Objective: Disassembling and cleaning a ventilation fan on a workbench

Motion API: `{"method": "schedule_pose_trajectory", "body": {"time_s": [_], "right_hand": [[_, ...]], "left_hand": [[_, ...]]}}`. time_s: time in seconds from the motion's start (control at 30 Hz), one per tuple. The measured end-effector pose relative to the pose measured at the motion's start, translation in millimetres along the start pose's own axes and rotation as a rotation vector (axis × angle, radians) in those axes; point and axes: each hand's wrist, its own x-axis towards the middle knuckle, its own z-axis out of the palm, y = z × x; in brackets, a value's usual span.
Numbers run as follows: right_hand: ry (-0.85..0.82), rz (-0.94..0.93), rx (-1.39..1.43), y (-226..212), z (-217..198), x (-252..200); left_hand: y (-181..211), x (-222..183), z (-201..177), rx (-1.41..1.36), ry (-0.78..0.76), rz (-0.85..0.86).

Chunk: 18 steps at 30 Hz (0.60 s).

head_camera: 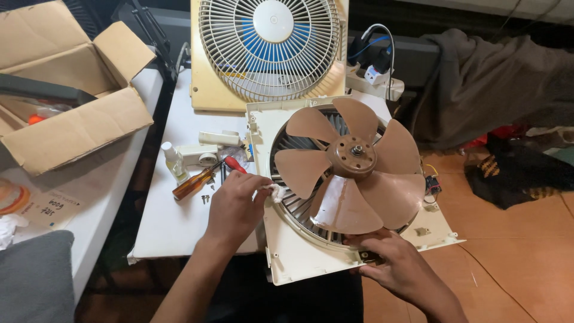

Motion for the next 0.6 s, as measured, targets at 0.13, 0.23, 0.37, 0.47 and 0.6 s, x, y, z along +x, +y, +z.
{"method": "schedule_pose_trajectory", "body": {"time_s": [0.13, 0.23, 0.37, 0.47, 0.6], "right_hand": [[-0.006, 0.023, -0.059, 2.9, 2.4, 1.3], [0.005, 0.01, -0.043, 1.5, 2.5, 1.3], [0.0, 0.008, -0.019, 2.2, 1.2, 1.9], [0.01, -0.01, 0.003, 4.2, 1.4, 0.6], [0.003, 0.024, -0.036, 5.8, -0.7, -1.2]], "left_hand": [[-2.2, 2.3, -0.2, -0.059, -0.032, -0.056], [-4.7, 4.6, 0.3, -0.132, -0.04, -0.132], [2.6, 17.7, -10.0, -0.36, -0.037, -0.359], [-1.4, 29.3, -14.7, -0.509, 0.067, -0.54], [-12.1, 38.6, -6.3, -0.548, 0.063, -0.595]]}}
